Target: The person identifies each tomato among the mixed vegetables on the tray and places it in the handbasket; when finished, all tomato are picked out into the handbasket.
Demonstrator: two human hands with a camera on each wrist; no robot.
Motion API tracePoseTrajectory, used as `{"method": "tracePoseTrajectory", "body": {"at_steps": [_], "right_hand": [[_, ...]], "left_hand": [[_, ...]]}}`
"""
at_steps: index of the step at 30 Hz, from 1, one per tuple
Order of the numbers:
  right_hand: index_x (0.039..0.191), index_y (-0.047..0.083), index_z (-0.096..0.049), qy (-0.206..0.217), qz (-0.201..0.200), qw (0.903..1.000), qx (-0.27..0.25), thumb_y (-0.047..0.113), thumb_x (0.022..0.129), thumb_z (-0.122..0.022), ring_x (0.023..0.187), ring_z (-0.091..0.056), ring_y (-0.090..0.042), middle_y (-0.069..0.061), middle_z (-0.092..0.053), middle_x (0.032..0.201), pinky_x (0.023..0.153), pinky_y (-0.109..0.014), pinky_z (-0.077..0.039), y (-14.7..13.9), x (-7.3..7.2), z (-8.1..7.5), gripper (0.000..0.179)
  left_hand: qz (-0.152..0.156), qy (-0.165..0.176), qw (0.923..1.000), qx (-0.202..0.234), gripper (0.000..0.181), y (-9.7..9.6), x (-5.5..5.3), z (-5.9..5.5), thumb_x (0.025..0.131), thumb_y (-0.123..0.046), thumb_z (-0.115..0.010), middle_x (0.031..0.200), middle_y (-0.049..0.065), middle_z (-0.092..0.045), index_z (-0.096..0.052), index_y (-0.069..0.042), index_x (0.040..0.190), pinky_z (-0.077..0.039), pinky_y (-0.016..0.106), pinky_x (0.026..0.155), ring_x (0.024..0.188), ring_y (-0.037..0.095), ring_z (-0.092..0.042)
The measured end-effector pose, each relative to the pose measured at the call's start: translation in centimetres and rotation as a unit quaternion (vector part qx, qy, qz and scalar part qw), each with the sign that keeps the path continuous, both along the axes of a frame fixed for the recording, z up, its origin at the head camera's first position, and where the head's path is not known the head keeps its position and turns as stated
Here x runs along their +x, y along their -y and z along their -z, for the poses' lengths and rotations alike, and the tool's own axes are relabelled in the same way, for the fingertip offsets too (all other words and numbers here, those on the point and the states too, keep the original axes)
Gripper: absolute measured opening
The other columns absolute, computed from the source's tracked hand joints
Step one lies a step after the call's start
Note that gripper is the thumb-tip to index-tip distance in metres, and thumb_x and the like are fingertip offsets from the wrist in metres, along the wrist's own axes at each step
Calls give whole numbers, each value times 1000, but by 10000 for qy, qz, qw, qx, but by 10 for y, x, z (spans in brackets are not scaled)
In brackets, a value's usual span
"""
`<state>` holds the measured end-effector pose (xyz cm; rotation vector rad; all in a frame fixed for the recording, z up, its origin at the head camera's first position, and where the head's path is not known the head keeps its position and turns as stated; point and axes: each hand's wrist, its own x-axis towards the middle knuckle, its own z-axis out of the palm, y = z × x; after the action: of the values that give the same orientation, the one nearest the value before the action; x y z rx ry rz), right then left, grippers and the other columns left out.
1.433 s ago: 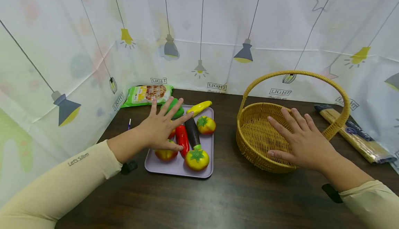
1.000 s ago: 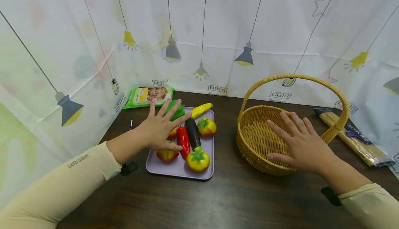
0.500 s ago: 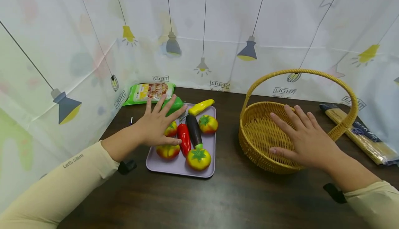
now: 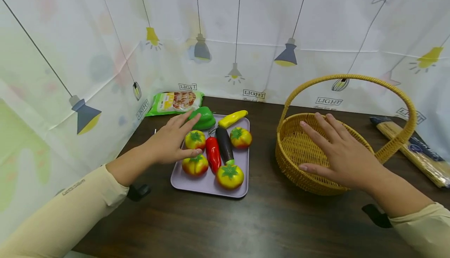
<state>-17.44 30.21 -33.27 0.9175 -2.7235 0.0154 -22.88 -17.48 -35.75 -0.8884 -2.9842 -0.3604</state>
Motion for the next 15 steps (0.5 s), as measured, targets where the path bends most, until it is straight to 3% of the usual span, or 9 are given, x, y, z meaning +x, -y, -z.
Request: {"method": "tracePoseTrajectory", "body": {"at_steps": [4,10,15], "right_hand": [[165,24,-15,110,-64,9999,-79,59,86,-74,154,1,-37,-12,-1,169,117,-64,-18,9,2,-3,105],[165,25,-15,181,-140,9996,-140,60,85,-75,154,0,-37,-12,-2,170,115,-65,-23,22,4,-6,105],[165,26,-17,214,-239,9992,-242,60,85,-75,154,0,-36,-12,-3,169,111,-66,-29,33,9,-6,105]], "left_hand": [[-316,223,9988,302,99,9,2,2,92,-57,-68,168,10,-14,-10,-24,166,-31,67,110,149,40,-20],[-660,283,9958,573,86,23,4,4,96,-38,-68,164,17,-24,-21,-13,164,-27,59,116,147,41,-28],[-888,540,9916,771,81,29,4,9,95,-28,-71,156,22,-35,-28,-7,161,-37,56,111,135,38,-45]]}}
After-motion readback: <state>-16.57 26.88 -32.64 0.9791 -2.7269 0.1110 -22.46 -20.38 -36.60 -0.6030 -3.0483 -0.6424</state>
